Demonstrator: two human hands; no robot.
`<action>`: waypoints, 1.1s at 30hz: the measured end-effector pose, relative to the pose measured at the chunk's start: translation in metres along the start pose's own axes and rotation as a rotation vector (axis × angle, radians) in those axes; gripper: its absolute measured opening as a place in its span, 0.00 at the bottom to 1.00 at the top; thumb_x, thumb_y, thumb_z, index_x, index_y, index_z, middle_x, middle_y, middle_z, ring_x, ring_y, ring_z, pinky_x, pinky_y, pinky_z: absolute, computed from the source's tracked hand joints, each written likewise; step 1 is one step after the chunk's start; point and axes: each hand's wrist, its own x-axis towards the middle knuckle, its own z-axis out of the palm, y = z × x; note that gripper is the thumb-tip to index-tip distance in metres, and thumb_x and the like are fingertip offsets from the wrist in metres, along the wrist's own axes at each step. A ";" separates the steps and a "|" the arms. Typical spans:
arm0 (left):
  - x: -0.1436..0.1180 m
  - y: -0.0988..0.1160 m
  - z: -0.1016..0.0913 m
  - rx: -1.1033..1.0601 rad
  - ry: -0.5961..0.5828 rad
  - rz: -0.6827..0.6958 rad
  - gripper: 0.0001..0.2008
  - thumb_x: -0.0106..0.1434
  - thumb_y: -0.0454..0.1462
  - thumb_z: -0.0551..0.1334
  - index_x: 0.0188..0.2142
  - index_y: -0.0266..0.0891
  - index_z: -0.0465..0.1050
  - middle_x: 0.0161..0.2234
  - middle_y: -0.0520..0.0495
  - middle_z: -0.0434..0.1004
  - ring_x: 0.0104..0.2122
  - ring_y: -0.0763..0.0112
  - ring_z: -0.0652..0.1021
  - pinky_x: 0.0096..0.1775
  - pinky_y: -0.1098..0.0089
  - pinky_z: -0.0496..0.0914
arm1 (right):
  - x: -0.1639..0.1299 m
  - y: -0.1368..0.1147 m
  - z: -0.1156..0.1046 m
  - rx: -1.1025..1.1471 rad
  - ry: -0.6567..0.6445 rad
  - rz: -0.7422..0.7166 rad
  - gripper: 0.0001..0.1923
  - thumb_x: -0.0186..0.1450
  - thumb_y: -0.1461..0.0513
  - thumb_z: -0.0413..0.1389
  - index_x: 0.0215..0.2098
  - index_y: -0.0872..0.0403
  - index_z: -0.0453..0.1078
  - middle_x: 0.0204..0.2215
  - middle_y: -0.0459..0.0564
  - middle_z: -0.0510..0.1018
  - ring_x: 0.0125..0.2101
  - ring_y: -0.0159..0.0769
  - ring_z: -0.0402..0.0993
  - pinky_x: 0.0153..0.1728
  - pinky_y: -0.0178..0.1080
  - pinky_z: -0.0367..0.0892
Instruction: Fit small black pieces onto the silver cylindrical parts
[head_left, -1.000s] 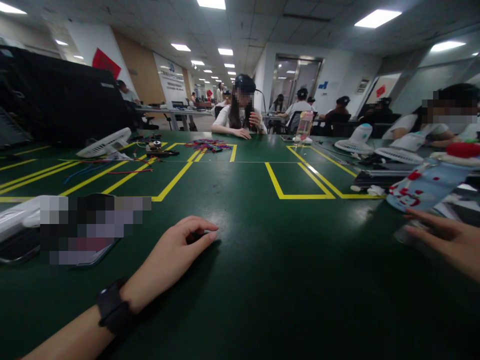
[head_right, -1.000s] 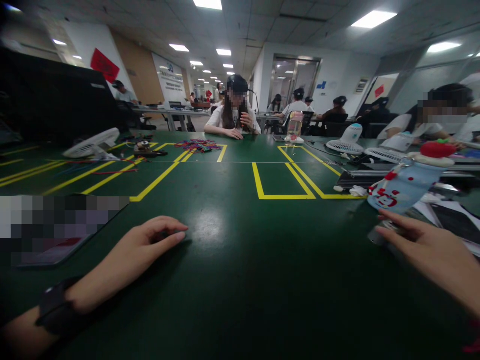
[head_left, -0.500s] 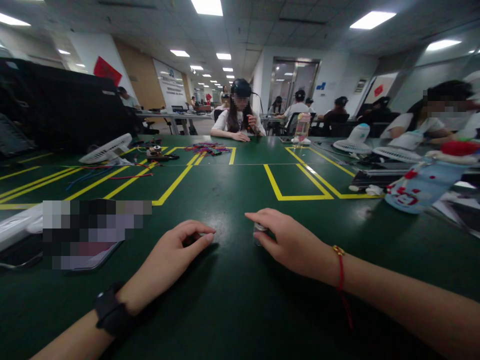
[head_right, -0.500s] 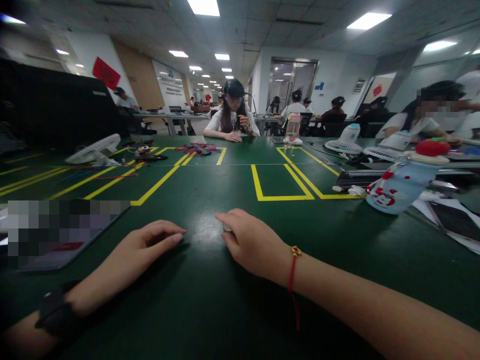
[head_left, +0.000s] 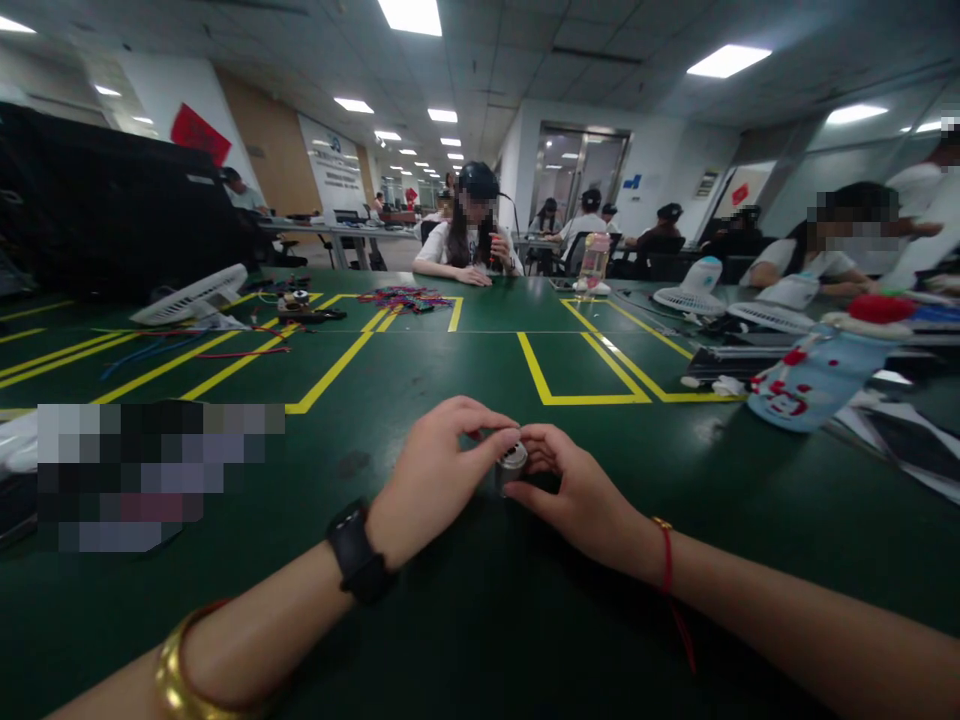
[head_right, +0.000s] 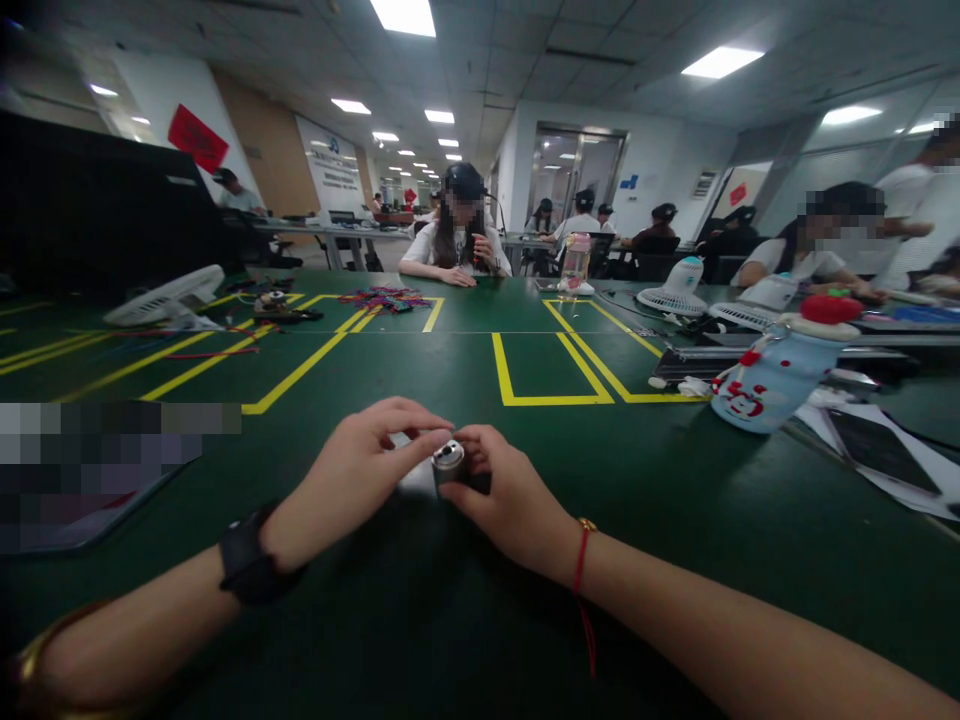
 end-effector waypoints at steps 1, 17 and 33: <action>-0.002 -0.003 -0.002 0.002 0.021 -0.018 0.10 0.62 0.42 0.60 0.37 0.45 0.80 0.39 0.48 0.78 0.39 0.65 0.76 0.42 0.65 0.70 | -0.001 0.000 0.000 -0.023 0.015 -0.004 0.24 0.59 0.62 0.58 0.52 0.52 0.59 0.44 0.48 0.71 0.41 0.28 0.70 0.45 0.35 0.69; -0.026 -0.048 -0.019 0.176 -0.182 -0.121 0.23 0.60 0.50 0.60 0.54 0.53 0.69 0.58 0.50 0.68 0.55 0.56 0.69 0.55 0.56 0.63 | -0.017 0.007 -0.042 -0.318 0.171 0.020 0.25 0.60 0.56 0.57 0.55 0.47 0.61 0.50 0.47 0.69 0.45 0.33 0.69 0.46 0.39 0.68; -0.052 -0.070 -0.049 0.005 -0.112 -0.390 0.22 0.61 0.52 0.58 0.49 0.46 0.71 0.45 0.46 0.77 0.43 0.58 0.76 0.44 0.59 0.69 | -0.111 0.050 -0.172 -1.312 0.657 0.113 0.41 0.57 0.42 0.53 0.61 0.54 0.53 0.56 0.65 0.61 0.57 0.58 0.55 0.55 0.53 0.53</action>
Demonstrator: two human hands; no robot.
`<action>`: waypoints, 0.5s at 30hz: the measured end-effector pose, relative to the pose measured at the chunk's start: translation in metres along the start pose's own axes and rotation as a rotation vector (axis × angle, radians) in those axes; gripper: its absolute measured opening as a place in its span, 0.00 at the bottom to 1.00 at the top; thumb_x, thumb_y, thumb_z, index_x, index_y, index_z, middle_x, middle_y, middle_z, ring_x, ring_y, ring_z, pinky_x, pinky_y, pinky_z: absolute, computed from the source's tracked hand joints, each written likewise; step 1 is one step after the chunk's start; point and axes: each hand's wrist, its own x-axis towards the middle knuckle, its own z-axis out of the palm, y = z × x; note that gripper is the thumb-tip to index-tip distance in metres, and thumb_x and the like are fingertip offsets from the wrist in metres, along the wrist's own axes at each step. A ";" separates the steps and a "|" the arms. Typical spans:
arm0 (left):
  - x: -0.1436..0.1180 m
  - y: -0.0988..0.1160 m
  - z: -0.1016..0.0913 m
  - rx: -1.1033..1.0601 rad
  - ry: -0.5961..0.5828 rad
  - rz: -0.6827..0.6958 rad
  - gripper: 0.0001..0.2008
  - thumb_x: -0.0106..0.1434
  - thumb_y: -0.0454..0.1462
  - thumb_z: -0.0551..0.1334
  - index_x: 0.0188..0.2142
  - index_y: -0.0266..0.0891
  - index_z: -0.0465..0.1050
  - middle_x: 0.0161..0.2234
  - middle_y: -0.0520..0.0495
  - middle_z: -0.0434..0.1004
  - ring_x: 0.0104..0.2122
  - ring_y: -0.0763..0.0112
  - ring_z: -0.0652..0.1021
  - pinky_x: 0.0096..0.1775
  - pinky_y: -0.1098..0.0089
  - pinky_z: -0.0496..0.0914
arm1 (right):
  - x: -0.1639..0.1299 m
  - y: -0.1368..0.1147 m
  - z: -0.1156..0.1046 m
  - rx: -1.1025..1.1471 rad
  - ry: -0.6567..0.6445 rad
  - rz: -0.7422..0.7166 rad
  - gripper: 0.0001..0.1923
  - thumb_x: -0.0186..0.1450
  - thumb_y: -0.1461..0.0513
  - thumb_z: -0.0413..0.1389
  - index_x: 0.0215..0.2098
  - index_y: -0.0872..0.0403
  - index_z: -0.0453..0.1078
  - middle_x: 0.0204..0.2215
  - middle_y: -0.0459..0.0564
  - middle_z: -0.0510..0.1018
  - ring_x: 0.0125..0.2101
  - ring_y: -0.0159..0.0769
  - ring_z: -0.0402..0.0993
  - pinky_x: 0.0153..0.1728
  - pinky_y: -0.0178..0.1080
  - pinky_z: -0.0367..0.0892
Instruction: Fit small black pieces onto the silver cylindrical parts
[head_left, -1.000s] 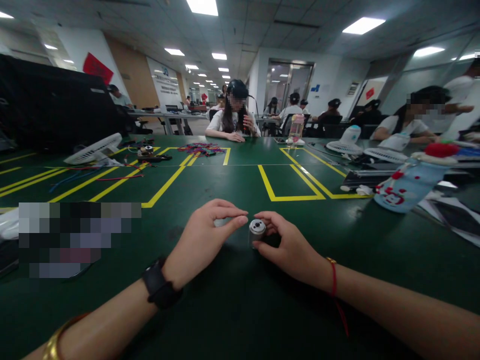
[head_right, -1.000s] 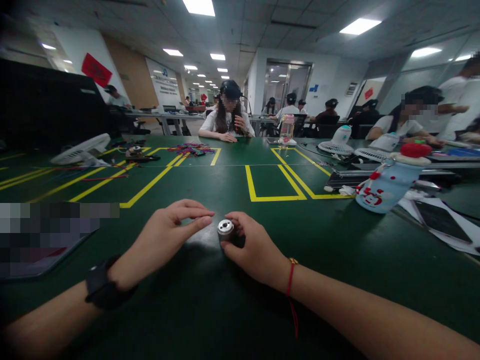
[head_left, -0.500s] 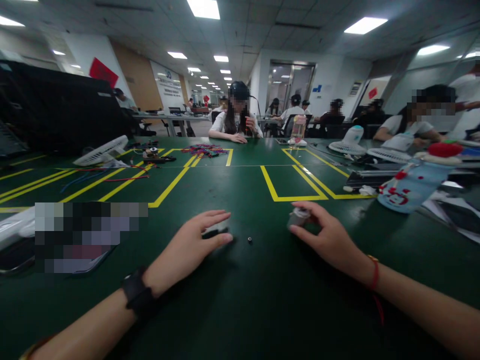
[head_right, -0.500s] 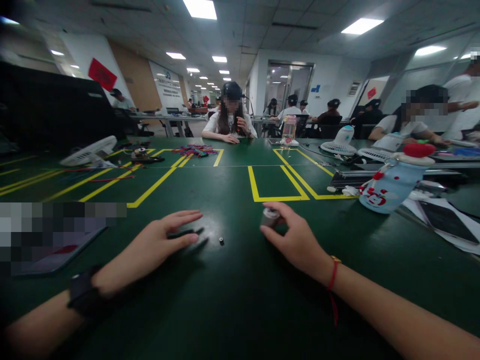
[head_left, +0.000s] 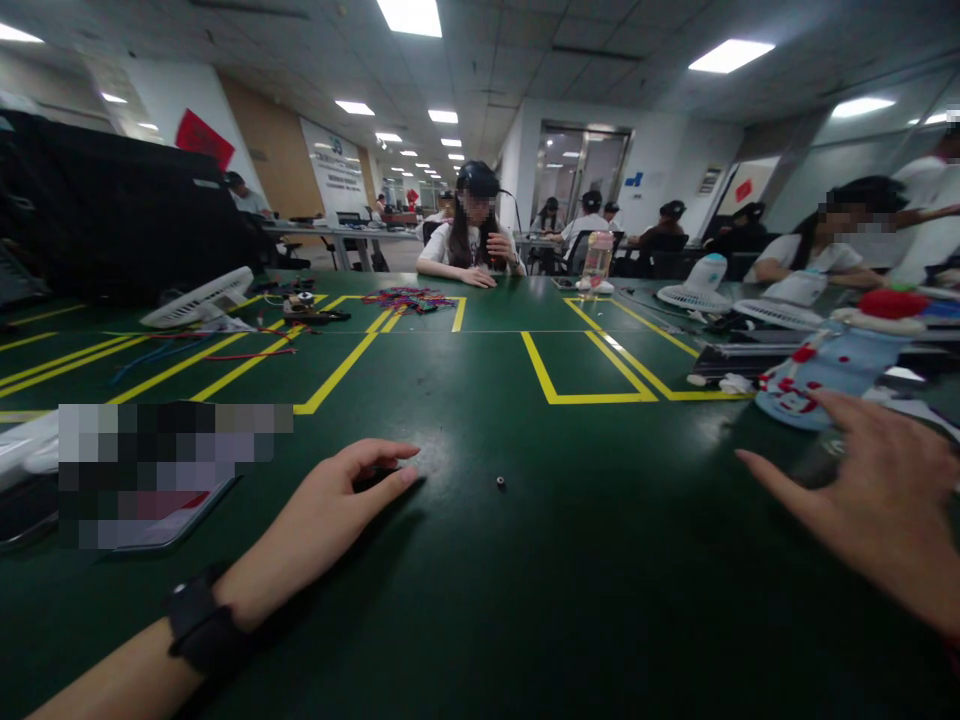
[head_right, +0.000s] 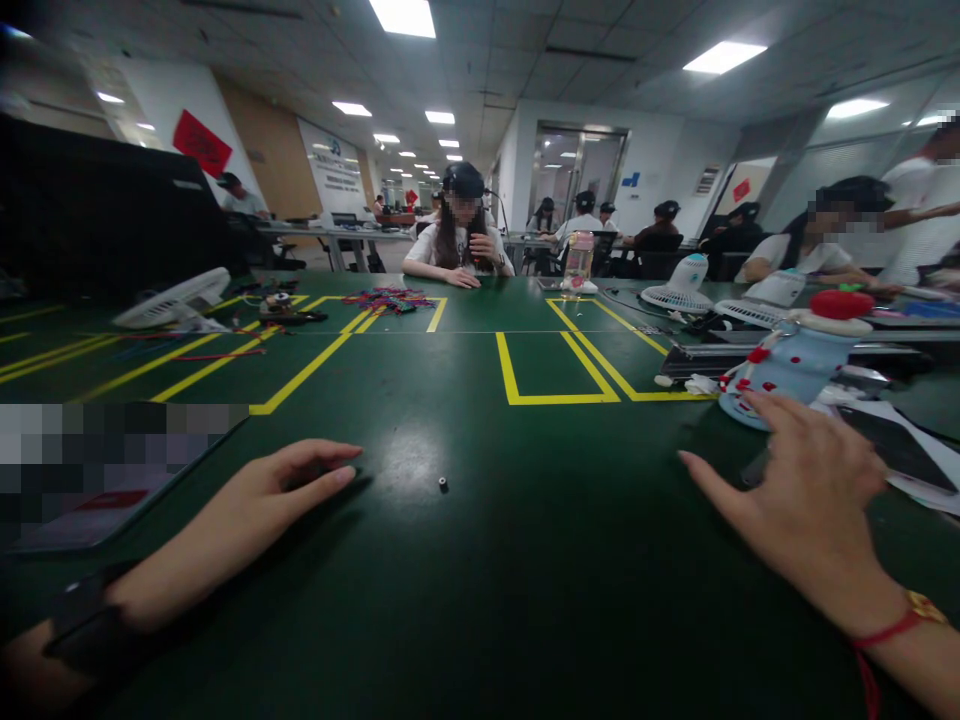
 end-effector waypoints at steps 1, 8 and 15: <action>0.000 0.000 0.000 0.005 0.004 0.000 0.21 0.61 0.52 0.58 0.49 0.47 0.71 0.45 0.46 0.76 0.43 0.58 0.76 0.44 0.59 0.69 | 0.005 -0.032 -0.004 0.127 -0.035 -0.101 0.34 0.61 0.46 0.52 0.60 0.51 0.55 0.56 0.61 0.62 0.57 0.52 0.56 0.56 0.52 0.52; -0.003 0.000 -0.003 0.024 0.013 0.013 0.20 0.61 0.52 0.58 0.48 0.46 0.72 0.45 0.47 0.76 0.44 0.59 0.76 0.45 0.60 0.69 | 0.025 -0.216 0.008 0.769 -0.525 -0.474 0.14 0.64 0.55 0.54 0.46 0.49 0.72 0.41 0.49 0.73 0.42 0.36 0.66 0.44 0.43 0.63; -0.004 0.004 -0.003 0.013 0.012 0.008 0.20 0.61 0.52 0.58 0.46 0.46 0.73 0.43 0.48 0.78 0.42 0.60 0.77 0.43 0.61 0.71 | 0.050 -0.141 -0.014 0.589 -0.326 -0.325 0.13 0.68 0.57 0.47 0.40 0.54 0.71 0.39 0.51 0.74 0.41 0.36 0.67 0.44 0.42 0.62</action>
